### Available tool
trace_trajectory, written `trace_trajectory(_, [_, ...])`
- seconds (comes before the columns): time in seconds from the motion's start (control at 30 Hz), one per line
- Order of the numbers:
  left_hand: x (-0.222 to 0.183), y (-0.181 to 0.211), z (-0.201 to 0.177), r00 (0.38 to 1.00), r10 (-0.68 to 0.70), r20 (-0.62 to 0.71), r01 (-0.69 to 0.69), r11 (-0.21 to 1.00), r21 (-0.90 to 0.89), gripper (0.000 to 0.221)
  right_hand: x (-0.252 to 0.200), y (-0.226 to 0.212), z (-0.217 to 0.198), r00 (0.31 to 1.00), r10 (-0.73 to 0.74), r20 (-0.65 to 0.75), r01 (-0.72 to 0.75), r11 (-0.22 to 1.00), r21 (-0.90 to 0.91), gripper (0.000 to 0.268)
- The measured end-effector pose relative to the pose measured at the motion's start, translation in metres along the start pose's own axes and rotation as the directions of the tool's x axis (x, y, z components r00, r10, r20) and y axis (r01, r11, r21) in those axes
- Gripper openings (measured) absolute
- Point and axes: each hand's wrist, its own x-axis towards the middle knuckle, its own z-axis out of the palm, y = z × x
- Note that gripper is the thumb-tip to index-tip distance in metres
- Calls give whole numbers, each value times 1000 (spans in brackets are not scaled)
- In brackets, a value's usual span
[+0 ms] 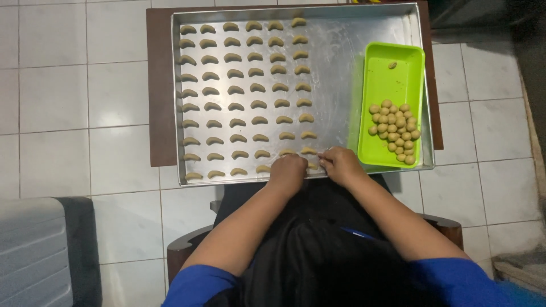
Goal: Shaping small portions of dough into crescent shapes and arranging them on a baking tray.
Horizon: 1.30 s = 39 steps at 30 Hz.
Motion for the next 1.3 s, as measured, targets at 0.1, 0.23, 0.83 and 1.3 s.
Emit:
trace_trajectory(0.1, [2,-10,10,999,-34,-42,34,999,-10,11,3,10,-2,999,0,-40,2,999,44,21])
trace_trajectory(0.23, [-8,-8,-15,997,-41,-71,41,999,-3,15,6,15,-3,995,10,-99,-2,997,78,23])
trace_trajectory(0.83, [-12,-38,-49,982,-173,-70,174,985,0,22,58,-33,-9,965,-198,-170,202,979,5,25])
trace_trajectory(1.3, [-10,-34,-49,981,-147,-125,153,987,42,21,25,-26,-5,873,-439,-214,420,898,-127,18])
